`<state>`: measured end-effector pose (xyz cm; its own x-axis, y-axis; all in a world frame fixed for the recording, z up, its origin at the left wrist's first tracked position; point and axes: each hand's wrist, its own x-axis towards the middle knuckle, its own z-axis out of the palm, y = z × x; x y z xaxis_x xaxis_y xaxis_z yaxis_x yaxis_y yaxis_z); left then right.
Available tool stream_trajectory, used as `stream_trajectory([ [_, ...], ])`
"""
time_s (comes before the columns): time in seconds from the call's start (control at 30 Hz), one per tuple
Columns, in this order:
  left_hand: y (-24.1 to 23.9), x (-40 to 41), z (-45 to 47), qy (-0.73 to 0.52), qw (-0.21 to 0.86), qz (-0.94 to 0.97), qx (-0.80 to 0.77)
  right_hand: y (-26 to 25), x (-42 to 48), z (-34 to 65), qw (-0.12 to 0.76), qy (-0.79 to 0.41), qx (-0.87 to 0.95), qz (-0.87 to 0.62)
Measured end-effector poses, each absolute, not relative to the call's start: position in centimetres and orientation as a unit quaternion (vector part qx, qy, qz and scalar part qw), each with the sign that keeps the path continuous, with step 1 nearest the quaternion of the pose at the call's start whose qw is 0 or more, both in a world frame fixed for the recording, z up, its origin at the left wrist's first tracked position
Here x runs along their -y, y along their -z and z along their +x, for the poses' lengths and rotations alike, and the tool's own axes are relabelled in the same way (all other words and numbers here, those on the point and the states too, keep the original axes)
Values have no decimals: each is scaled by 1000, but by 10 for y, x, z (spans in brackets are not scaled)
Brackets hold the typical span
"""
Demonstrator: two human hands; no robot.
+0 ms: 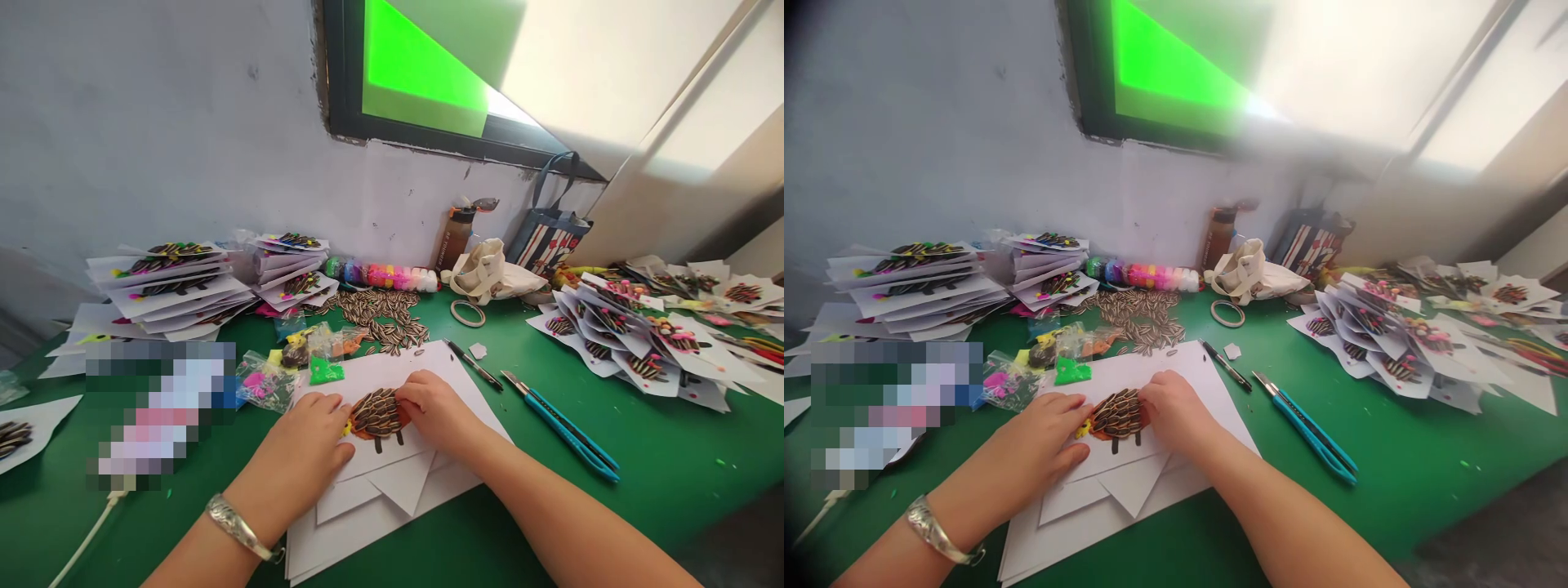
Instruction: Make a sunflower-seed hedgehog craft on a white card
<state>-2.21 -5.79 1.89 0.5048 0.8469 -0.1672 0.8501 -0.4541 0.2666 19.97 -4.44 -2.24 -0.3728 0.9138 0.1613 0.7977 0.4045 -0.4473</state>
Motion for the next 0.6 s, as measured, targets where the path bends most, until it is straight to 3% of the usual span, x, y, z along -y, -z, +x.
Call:
stream_trajectory([
  [0.6, -22, 59, -22, 0, 155, 850, -503, 18, 43, 201, 166, -147, 784, -580],
])
